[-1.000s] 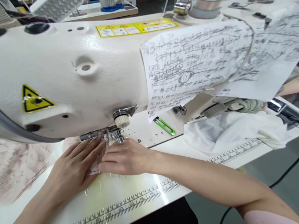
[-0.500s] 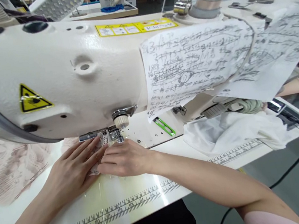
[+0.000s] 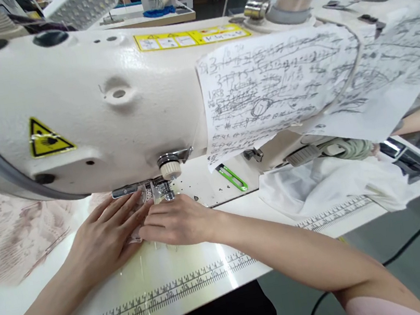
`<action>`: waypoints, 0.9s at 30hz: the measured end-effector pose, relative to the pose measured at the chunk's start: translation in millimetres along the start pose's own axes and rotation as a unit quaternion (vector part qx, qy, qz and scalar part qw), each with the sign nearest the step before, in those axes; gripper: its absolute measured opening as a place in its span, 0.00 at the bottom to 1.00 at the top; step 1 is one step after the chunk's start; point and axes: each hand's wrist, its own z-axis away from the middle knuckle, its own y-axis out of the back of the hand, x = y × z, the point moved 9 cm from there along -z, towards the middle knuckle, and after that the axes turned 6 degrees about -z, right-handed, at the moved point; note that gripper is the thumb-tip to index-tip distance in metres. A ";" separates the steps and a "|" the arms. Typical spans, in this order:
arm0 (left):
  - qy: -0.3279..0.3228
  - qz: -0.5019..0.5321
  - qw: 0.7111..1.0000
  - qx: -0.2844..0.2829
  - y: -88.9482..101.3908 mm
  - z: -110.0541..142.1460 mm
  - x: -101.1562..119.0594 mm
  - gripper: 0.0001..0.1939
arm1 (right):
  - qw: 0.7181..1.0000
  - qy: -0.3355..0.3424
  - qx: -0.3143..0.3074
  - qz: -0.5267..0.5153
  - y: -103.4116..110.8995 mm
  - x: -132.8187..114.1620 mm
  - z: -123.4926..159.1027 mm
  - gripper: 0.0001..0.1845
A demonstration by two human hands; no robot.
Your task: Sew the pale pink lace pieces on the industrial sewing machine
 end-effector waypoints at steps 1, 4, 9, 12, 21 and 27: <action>0.004 0.002 1.000 -0.002 -0.9 0.0 -0.2 0.29 | 1.000 0.001 0.016 -0.006 1.7 0.3 0.7 0.11; 0.015 0.004 1.000 0.001 -0.7 -1.0 -0.1 0.28 | 0.999 0.000 0.036 -0.015 1.8 2.1 2.6 0.11; 0.020 -0.018 1.000 0.002 0.7 -4.1 2.6 0.27 | 0.999 -0.009 0.034 -0.011 -0.1 6.5 4.5 0.12; 0.021 -0.022 1.000 0.005 0.6 -4.9 3.4 0.26 | 0.999 -0.007 0.029 -0.013 -0.8 8.0 5.4 0.12; 0.029 -0.029 0.999 0.009 0.1 -6.3 3.7 0.26 | 0.998 -0.023 0.042 0.039 6.3 11.4 4.4 0.13; 0.040 -0.005 0.999 0.001 -1.5 -4.5 2.6 0.26 | 0.989 -0.036 0.089 0.108 27.1 9.3 -0.5 0.11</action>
